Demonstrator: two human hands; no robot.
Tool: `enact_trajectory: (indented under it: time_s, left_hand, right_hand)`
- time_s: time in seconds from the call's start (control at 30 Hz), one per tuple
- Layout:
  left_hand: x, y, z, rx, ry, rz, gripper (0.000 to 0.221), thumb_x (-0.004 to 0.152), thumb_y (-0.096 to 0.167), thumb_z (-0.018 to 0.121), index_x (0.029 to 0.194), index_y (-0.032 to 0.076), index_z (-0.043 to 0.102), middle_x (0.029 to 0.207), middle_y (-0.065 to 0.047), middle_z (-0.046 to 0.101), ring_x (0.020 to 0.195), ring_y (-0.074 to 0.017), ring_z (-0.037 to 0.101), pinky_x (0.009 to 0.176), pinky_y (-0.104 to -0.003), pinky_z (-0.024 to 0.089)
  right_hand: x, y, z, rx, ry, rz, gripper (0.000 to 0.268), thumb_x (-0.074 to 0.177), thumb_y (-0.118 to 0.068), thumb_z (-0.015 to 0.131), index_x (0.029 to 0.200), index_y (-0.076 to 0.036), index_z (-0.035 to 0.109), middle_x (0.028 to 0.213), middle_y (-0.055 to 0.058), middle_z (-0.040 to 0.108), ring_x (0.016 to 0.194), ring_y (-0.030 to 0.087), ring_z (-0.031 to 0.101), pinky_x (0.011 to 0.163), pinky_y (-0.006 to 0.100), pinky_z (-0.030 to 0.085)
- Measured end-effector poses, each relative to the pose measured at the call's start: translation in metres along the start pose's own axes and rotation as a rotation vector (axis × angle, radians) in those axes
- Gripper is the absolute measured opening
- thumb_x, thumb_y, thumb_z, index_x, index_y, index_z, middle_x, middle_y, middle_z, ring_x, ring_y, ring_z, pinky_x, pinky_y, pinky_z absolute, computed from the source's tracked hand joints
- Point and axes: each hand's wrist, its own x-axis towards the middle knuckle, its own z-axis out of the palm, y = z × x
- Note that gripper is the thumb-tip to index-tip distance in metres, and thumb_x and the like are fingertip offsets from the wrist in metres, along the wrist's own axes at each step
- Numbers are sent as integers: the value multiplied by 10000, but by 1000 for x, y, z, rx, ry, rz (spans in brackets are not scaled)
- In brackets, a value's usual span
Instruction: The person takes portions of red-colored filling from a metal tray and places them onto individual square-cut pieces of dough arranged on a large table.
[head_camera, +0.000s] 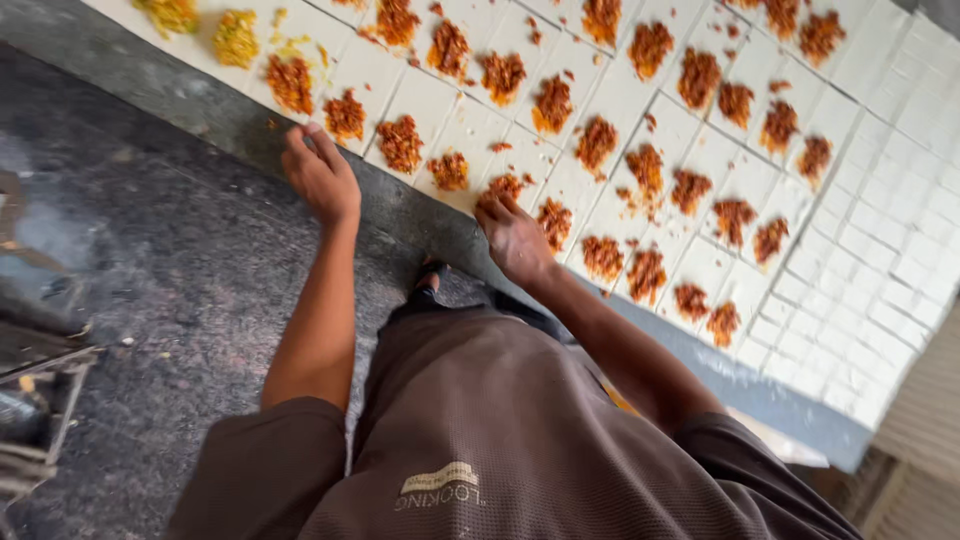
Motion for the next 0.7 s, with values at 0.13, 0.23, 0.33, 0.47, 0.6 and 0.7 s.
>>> enact_trajectory:
  time_s: [0.13, 0.23, 0.33, 0.47, 0.6, 0.7]
  left_hand:
    - [4, 11, 5, 44, 11, -79, 405, 1133, 398, 433, 1169, 22, 580, 892, -179, 601, 854, -346, 590, 691, -496, 474]
    - [8, 17, 4, 88, -2, -71, 367, 1139, 369, 453, 1154, 20, 565, 888, -187, 623, 884, -358, 600, 707, -510, 473]
    - [2, 22, 3, 135, 79, 126, 295, 1159, 322, 475, 1124, 44, 568, 921, -185, 656, 903, -375, 602, 771, -525, 479]
    - [2, 20, 5, 186, 123, 191, 241, 1157, 278, 488, 1095, 56, 560, 844, -120, 673, 890, -363, 594, 796, -518, 479]
    - [-4, 9, 10, 158, 138, 189, 219, 1159, 263, 503, 1084, 70, 574, 787, -105, 644, 853, -337, 560, 784, -502, 469]
    - [5, -1, 9, 80, 153, 162, 205, 1144, 251, 507, 1088, 76, 598, 737, -100, 582, 826, -312, 546, 734, -478, 452]
  right_hand:
    - [1, 34, -15, 289, 36, 10, 421, 818, 91, 593, 1202, -24, 723, 1320, 166, 679, 1234, 349, 641, 1026, 397, 558]
    - [34, 71, -25, 526, 269, 117, 317, 876, 115, 631, 1118, -41, 764, 1190, 115, 748, 1104, 304, 734, 1014, 380, 620]
    - [68, 99, -23, 488, 163, 104, 219, 949, 100, 640, 1051, -37, 776, 1155, 127, 753, 1074, 294, 720, 910, 342, 630]
    - [79, 101, -24, 230, 133, -94, 350, 777, 117, 624, 1061, -16, 780, 1121, 165, 760, 1036, 324, 712, 867, 350, 615]
    - [57, 96, -41, 384, 39, 16, 90, 979, -12, 709, 1037, -29, 776, 1133, 125, 769, 1062, 275, 729, 959, 359, 623]
    - [44, 80, -48, 393, -58, 151, 143, 972, -20, 698, 1074, -59, 791, 1147, 119, 764, 1028, 265, 738, 887, 354, 625]
